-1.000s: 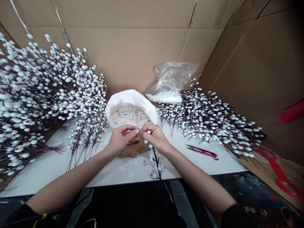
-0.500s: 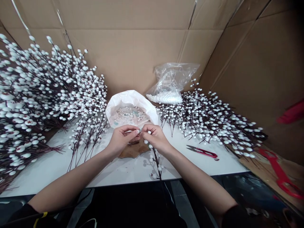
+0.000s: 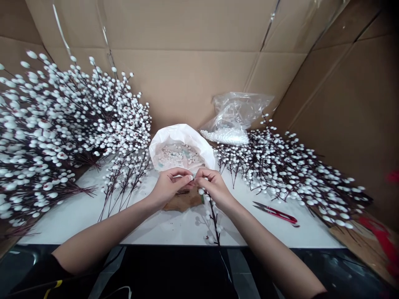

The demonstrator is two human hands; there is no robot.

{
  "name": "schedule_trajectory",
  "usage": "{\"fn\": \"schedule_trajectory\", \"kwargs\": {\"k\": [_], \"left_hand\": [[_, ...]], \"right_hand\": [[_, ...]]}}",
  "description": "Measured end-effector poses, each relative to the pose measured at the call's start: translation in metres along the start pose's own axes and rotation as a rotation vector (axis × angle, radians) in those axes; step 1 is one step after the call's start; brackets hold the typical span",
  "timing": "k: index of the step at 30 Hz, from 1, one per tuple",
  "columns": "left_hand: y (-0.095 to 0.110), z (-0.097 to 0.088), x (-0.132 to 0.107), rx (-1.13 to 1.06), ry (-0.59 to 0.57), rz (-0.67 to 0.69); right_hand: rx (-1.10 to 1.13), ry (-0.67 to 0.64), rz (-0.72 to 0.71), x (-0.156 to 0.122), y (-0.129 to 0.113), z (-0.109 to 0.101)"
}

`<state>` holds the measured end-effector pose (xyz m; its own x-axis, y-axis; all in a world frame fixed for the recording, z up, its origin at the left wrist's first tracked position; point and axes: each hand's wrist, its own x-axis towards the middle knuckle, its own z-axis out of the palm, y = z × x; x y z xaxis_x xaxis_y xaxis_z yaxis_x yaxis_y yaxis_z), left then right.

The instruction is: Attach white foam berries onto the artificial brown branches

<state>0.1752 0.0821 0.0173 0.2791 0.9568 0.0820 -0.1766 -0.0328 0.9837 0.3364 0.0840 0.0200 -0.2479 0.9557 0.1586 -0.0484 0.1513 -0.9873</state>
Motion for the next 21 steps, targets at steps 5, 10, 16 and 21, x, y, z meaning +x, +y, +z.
{"fn": "schedule_trajectory", "kwargs": {"k": [5,10,16,21], "left_hand": [[0.02,-0.004,-0.015,0.093,0.003,0.072],[0.025,-0.014,-0.054,0.35,-0.143,-0.109],[0.019,-0.021,-0.093,0.375,-0.292,-0.283],[0.024,-0.032,-0.102,0.364,-0.224,-0.309]], "right_hand": [[0.099,0.059,0.039,0.006,-0.018,-0.001],[0.356,0.282,0.038,0.019,-0.055,0.01],[0.658,0.408,-0.05,0.037,-0.079,0.031],[0.739,0.461,-0.068,0.045,-0.071,0.047]]}}
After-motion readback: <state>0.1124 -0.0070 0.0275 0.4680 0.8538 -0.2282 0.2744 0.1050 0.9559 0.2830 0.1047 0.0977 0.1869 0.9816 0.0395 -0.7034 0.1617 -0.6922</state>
